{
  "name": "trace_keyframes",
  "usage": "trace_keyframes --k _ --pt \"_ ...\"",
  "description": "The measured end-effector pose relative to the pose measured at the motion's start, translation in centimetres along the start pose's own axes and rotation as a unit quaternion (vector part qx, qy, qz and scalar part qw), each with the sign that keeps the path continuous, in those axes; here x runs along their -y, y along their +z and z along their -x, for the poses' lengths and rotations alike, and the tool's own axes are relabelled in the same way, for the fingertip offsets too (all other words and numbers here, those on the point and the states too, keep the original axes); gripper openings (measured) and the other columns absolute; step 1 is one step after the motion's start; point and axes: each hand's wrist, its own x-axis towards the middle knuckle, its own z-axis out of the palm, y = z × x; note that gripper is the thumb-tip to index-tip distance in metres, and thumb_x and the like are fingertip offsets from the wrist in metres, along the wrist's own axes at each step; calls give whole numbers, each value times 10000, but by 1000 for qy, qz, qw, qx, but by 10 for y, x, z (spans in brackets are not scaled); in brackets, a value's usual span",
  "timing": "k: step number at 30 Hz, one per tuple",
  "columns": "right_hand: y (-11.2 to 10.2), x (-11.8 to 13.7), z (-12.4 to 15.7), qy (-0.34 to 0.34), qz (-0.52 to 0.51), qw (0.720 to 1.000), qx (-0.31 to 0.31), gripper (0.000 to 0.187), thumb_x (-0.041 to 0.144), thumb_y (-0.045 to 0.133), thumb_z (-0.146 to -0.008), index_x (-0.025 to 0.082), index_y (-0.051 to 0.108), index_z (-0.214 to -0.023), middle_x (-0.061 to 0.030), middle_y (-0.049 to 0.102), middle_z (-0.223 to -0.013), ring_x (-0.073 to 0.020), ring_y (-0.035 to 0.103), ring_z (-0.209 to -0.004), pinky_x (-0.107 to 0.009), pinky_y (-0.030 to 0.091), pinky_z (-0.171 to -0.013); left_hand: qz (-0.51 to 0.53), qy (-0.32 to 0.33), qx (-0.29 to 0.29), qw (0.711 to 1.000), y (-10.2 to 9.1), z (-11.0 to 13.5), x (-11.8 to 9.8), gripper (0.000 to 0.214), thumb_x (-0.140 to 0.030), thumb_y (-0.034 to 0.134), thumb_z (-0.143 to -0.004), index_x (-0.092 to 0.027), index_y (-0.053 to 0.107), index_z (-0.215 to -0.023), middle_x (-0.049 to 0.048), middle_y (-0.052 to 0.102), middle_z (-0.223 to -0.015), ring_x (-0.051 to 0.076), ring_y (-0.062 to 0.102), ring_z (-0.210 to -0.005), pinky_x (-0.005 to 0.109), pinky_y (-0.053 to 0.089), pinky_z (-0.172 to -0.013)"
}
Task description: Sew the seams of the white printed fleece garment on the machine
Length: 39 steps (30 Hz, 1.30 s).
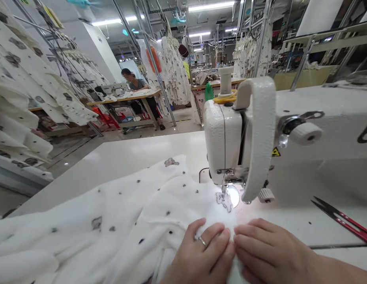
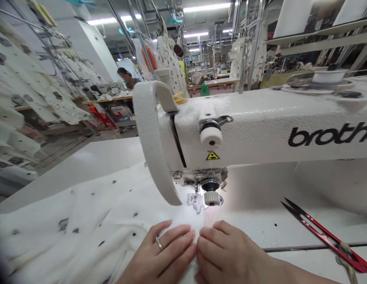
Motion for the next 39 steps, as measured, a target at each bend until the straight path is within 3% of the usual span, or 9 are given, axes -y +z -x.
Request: trace_keyframes --k 5,10,16,20,24,26,30,35,39 --pt "-11 -17 -11 35 -27 997 64 312 155 332 -881 128 628 -786 -69 635 -742 -163 569 -793 -288 439 -720 22 -19 -16 999 13 -3 12 320 -199 293 -849 -107 556 -1008 102 601 -982 231 505 -960 429 324 -839" --pt "-9 -35 -14 50 -36 987 149 231 137 378 -848 133 603 -904 -79 621 -935 -195 548 -926 -364 399 -844 72 -46 15 996 6 -18 25 386 -265 415 -744 -83 513 -1071 126 588 -987 255 490 -967 462 333 -847" --pt "-4 -43 -15 69 34 988 136 279 185 368 -870 114 597 -1014 -95 622 -995 -207 567 -884 -383 417 -842 78 -78 89 990 -1 -33 36 363 -209 453 -677 -104 529 -1016 116 560 -970 258 470 -948 490 338 -853" --pt "-9 -41 -8 53 50 990 120 286 180 386 -858 89 581 -1047 -140 608 -1008 -240 547 -904 -404 420 -805 54 -50 61 995 -2 -35 37 380 -188 439 -679 -63 521 -1029 155 535 -960 285 445 -946 521 349 -815" --pt "-19 -35 -3 50 -11 988 147 260 121 378 -819 96 585 -975 -118 608 -875 -190 532 -774 -320 429 -703 64 -41 85 993 -7 -32 34 288 -91 393 -723 -69 543 -967 129 522 -813 233 452 -773 430 417 -658" --pt "-21 -33 -2 62 -17 986 154 240 106 380 -814 102 573 -956 -99 594 -812 -174 514 -708 -289 420 -640 92 -38 68 993 -9 -30 33 240 -38 363 -749 -88 551 -890 93 508 -742 195 437 -704 377 421 -617" --pt "-15 -36 -1 58 -30 986 155 202 95 378 -825 108 539 -947 -63 566 -742 -158 482 -636 -279 383 -579 123 -47 28 991 -6 -29 36 191 -68 349 -825 -108 527 -881 64 507 -730 168 443 -683 322 435 -595" --pt "-13 -37 -6 16 -41 972 230 207 46 343 -796 119 536 -818 -31 528 -699 -139 418 -576 -277 315 -498 126 -73 31 989 0 -32 44 213 -96 317 -850 -119 519 -916 60 504 -749 151 484 -652 261 449 -530" --pt "-19 -32 -10 -26 11 968 250 147 70 384 -787 132 515 -766 -17 515 -676 -126 406 -545 -279 265 -443 79 -3 61 995 -4 -34 47 211 -71 351 -815 -102 525 -930 58 520 -737 155 492 -638 278 462 -547"
